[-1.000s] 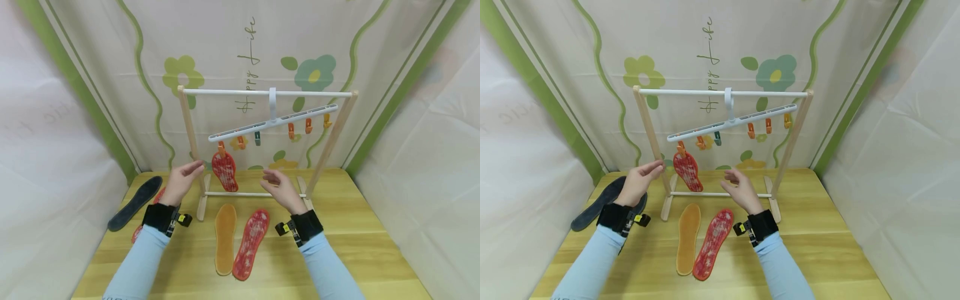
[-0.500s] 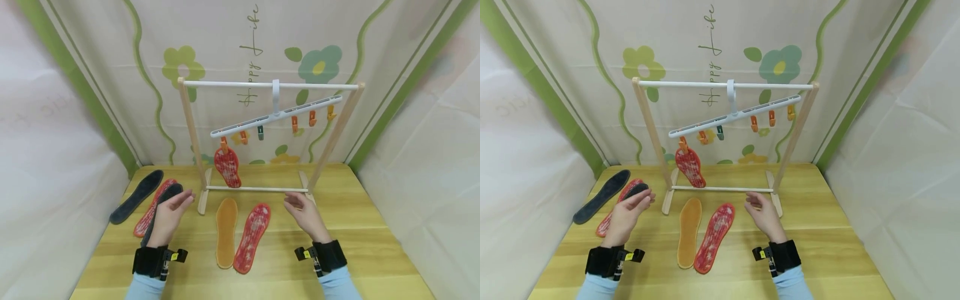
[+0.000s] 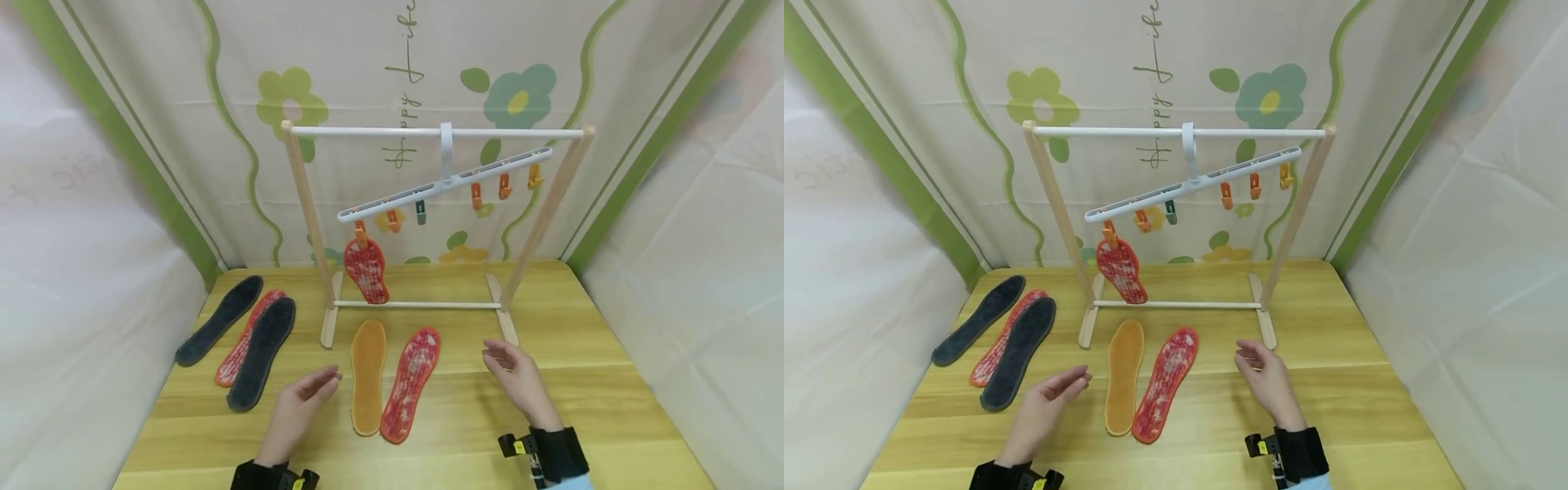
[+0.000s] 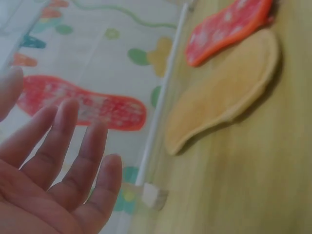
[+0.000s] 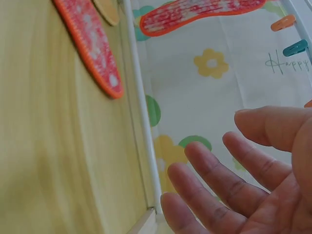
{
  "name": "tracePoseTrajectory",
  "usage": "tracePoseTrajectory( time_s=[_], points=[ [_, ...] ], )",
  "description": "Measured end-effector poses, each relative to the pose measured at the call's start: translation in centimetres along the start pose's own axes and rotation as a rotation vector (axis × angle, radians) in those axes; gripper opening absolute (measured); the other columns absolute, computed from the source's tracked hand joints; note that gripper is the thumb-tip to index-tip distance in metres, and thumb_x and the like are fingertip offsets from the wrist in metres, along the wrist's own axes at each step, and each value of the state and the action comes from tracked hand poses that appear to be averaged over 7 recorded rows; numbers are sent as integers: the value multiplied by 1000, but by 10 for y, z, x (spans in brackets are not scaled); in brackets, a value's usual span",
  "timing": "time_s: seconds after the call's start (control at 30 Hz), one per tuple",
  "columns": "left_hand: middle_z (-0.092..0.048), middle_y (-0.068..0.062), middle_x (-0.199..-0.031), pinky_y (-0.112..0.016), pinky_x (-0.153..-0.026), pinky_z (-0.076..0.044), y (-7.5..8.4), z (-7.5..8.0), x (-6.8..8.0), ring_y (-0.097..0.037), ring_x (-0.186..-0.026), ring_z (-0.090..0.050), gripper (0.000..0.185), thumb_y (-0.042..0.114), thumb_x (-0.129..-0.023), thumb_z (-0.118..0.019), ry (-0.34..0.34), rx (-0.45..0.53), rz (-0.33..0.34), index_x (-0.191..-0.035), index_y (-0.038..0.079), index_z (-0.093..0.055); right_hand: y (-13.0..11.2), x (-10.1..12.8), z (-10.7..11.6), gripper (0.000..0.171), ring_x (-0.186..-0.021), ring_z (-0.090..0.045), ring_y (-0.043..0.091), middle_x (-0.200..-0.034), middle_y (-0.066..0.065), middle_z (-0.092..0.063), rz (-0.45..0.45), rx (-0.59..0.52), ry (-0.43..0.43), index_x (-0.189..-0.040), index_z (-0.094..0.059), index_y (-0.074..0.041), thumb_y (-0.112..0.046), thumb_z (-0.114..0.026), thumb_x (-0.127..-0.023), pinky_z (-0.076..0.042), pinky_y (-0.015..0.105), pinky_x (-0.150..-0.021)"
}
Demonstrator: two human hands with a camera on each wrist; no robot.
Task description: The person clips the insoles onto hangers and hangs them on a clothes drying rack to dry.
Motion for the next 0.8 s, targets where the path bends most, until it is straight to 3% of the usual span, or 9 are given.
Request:
tracePoseTrajectory(
  time_s=[0.2, 0.33, 0.6, 0.8],
  points=[
    [-71, -8, -114, -26, -88, -53, -5, -11, 11, -16, -105, -66, 45, 35, -90, -73, -16, 47, -23, -123, 4, -69, 12, 8, -2, 34, -109, -63, 27, -121, 15, -66, -53, 21, 14, -129, -61, -3, -20, -62, -100, -51, 40, -92],
    [-72, -4, -110, -27, -86, -53, -6, -17, 16, -14, -102, -66, 35, 33, -90, -74, 2, 17, -73, -115, 9, -73, 18, 12, -6, 34, -109, -63, 27, -119, 14, -67, -91, 48, 8, -128, -62, -2, -22, -62, -100, -50, 43, -93],
    [-73, 5, -100, -31, -83, -55, -2, -28, 27, -13, -94, -68, 12, 21, -91, -73, 31, -33, -250, -102, 18, -76, 24, 16, -22, 28, -95, -65, 20, -104, 7, -70, -124, 95, -18, -123, -67, -3, -16, -63, -99, -53, 33, -80],
    [-72, 8, -101, -32, -85, -54, 3, -29, 31, -11, -96, -66, 11, 16, -90, -73, 35, -43, -260, -99, 21, -76, 19, 15, -41, 25, -84, -65, 15, -92, 2, -70, -140, 126, -20, -116, -71, -3, -19, -66, -97, -53, 30, -70]
  ],
)
Point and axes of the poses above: each hand's wrist, its own x-axis away from the middle knuckle, its own z-axis out of the back of the hand, y = z × x, the point moved 3 cm from there along -x, towards the middle knuckle
